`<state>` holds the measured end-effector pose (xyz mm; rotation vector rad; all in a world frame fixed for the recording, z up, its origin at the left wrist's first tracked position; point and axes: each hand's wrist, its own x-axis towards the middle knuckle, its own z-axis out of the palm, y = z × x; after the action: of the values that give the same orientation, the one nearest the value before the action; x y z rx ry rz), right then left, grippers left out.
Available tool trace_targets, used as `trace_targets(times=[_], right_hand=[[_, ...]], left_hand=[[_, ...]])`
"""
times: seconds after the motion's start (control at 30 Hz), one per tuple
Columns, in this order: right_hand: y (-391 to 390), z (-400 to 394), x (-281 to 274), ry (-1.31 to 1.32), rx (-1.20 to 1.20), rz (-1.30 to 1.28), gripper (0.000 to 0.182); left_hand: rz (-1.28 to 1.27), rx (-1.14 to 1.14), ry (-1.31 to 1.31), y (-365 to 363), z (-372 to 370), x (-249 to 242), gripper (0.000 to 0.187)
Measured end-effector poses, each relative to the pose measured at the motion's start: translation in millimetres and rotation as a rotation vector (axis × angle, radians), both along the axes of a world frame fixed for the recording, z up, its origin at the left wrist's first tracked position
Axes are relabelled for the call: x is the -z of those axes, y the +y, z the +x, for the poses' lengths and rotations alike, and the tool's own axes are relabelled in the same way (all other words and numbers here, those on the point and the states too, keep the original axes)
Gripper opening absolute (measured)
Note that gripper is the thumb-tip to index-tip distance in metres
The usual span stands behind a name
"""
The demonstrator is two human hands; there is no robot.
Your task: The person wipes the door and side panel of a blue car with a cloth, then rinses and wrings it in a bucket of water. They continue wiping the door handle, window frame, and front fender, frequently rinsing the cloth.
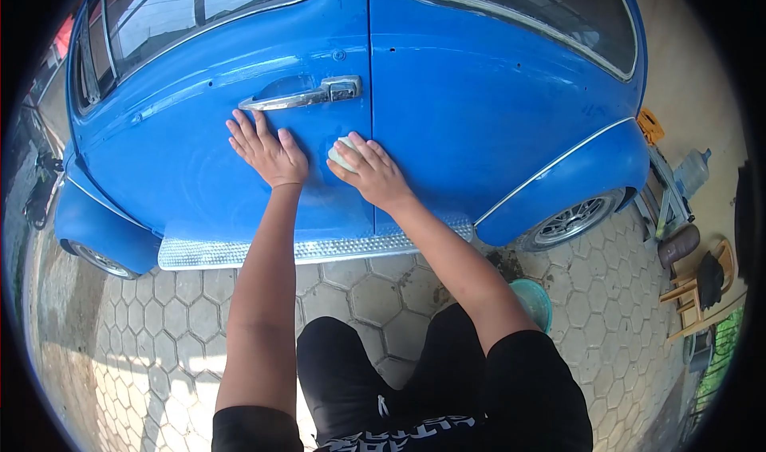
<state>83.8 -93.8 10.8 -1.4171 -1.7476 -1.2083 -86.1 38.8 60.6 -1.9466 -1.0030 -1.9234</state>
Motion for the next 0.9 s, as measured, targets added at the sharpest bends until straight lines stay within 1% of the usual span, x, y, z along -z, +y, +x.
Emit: trace_targets(times=[0.03, 0.07, 0.13, 0.17, 0.2, 0.27, 0.3, 0.33, 0.4, 0.47, 0.5, 0.53, 0.57, 0.6, 0.67, 0.7, 0.73, 0.77, 0.8, 0.87, 0.9], right_hand=[[5, -3, -3, -0.141, -0.013, -0.089, 0.050], [8, 1, -10, -0.183, -0.025, -0.067, 0.053], [-5, 15, -43, -0.269, -0.049, -0.037, 0.059], [-10, 15, -58, -0.180, -0.068, -0.005, 0.065], [-7, 5, -63, -0.049, -0.070, 0.025, 0.065], [1, -14, -58, 0.218, -0.073, 0.077, 0.068], [12, -19, -37, 0.152, -0.082, 0.088, 0.062], [19, -23, -11, -0.029, -0.087, -0.027, 0.059], [19, -28, 58, -0.382, -0.095, -0.263, 0.054], [21, -20, 149, -0.739, -0.087, -0.347, 0.048], [17, -5, 197, -0.844, -0.072, -0.340, 0.047], [16, 10, 227, -0.950, -0.056, -0.332, 0.046], [20, 13, 225, -0.935, -0.051, -0.314, 0.046], [18, 15, 220, -0.920, -0.049, -0.307, 0.046], [6, 5, 196, -0.809, -0.059, -0.273, 0.047], [12, 1, 163, -0.720, -0.056, -0.226, 0.048], [10, -9, 120, -0.680, -0.001, -0.179, 0.051], [14, -15, 101, -0.521, 0.010, -0.113, 0.054], [20, -18, 86, -0.468, 0.061, -0.041, 0.054], [34, -16, 85, -0.356, 0.027, 0.028, 0.055], [34, -18, 100, -0.409, 0.005, 0.034, 0.054]], left_hand=[[0.000, 0.007, 0.028, 1, -4, 2, 0.066], [0.002, 0.013, 0.053, 1, -7, 2, 0.066], [-0.002, 0.091, 0.080, -2, -15, 1, 0.065], [-0.006, 0.129, 0.091, -4, -20, 3, 0.065], [-0.040, 0.136, 0.136, -5, -26, 7, 0.066], [-0.111, 0.153, 0.227, -9, -38, 28, 0.067], [-0.141, 0.176, 0.236, -12, -43, 40, 0.067], [-0.174, 0.200, 0.245, -18, -45, 55, 0.066], [-0.285, 0.232, 0.258, -38, -52, 88, 0.066], [-0.414, 0.254, 0.257, -59, -52, 113, 0.064], [-0.484, 0.269, 0.250, -66, -53, 128, 0.063], [-0.555, 0.284, 0.241, -72, -53, 145, 0.062], [-0.575, 0.282, 0.218, -76, -52, 160, 0.060], [-0.573, 0.296, 0.224, -72, -55, 163, 0.060], [-0.610, 0.335, 0.246, -80, -66, 166, 0.059], [-0.568, 0.345, 0.211, -82, -71, 161, 0.056], [-0.567, 0.380, 0.160, -80, -77, 159, 0.055], [-0.561, 0.413, 0.112, -78, -84, 158, 0.054], [-0.551, 0.446, 0.067, -76, -89, 161, 0.054], [-0.600, 0.454, -0.128, -69, -93, 170, 0.055], [-0.629, 0.460, -0.228, -70, -93, 176, 0.056]])
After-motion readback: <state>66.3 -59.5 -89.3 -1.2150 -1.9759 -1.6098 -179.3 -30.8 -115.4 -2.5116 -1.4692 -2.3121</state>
